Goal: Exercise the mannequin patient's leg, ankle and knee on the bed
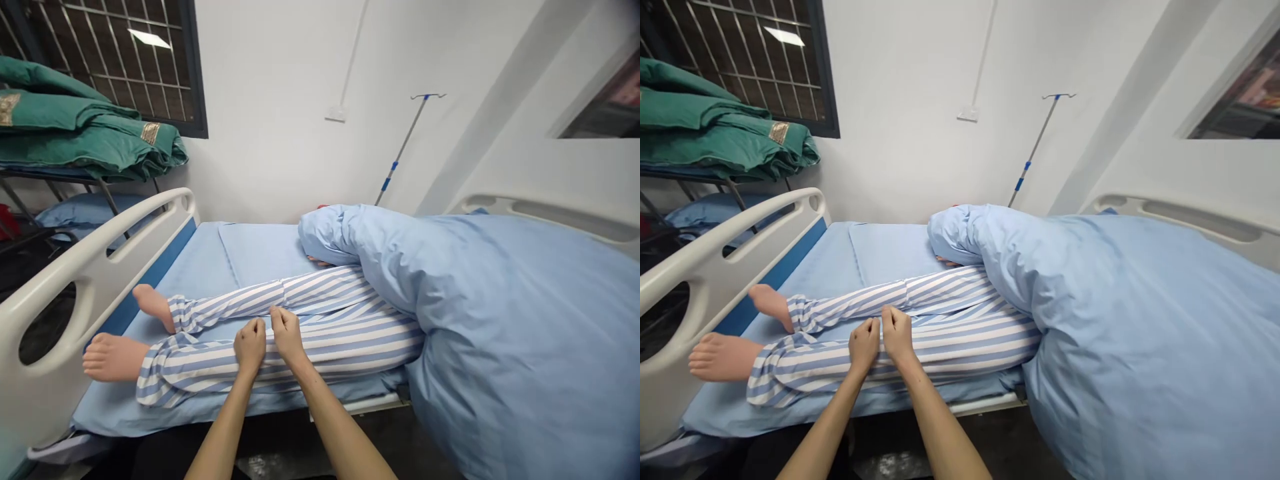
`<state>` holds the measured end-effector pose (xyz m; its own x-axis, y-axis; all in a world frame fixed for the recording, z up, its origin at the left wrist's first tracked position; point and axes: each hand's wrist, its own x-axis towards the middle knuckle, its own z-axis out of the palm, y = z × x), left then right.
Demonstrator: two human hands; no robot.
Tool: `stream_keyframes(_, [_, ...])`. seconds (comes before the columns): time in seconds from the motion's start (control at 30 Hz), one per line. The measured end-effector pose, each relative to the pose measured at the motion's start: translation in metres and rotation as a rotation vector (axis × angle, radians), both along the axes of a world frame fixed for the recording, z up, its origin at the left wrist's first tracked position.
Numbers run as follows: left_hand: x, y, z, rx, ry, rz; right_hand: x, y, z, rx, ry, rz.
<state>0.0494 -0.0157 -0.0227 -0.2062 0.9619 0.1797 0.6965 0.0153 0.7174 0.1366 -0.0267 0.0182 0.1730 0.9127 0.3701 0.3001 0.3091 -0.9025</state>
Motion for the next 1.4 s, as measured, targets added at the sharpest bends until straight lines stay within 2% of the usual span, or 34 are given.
stream_keyframes(0.2, [0.004, 0.002, -0.001, -0.021, 0.087, 0.012, 0.005, 0.005, -0.040, -0.019, -0.171, -0.079])
stream_keyframes(0.3, [0.006, 0.000, -0.001, -0.021, 0.100, 0.013, 0.005, 0.006, -0.048, -0.030, -0.188, -0.086])
stream_keyframes(0.43, [0.006, 0.001, 0.003, -0.021, 0.047, -0.006, 0.006, 0.007, -0.044, -0.045, -0.143, -0.090])
stream_keyframes(0.67, [0.025, 0.018, 0.027, 0.046, -0.205, -0.088, 0.010, 0.013, -0.046, -0.051, 0.030, -0.096])
stream_keyframes(0.8, [0.037, 0.014, 0.017, 0.052, -0.240, -0.096, 0.013, 0.014, -0.046, -0.061, 0.145, -0.088])
stream_keyframes(0.93, [0.038, 0.006, 0.003, 0.023, -0.135, -0.053, 0.013, 0.013, -0.048, -0.079, 0.181, -0.098])
stream_keyframes(1.1, [0.037, 0.005, 0.004, 0.018, -0.088, -0.049, 0.013, 0.016, -0.049, -0.097, 0.172, -0.095])
stream_keyframes(1.23, [0.036, 0.007, 0.005, 0.018, -0.102, -0.040, 0.018, 0.017, -0.034, -0.121, 0.122, -0.020])
stream_keyframes(1.33, [0.036, 0.007, 0.003, 0.022, -0.099, -0.067, 0.029, 0.014, -0.020, -0.045, -0.013, 0.018])
stream_keyframes(1.4, [0.037, 0.007, 0.003, 0.031, -0.079, -0.067, 0.038, 0.012, -0.018, -0.010, -0.097, 0.016])
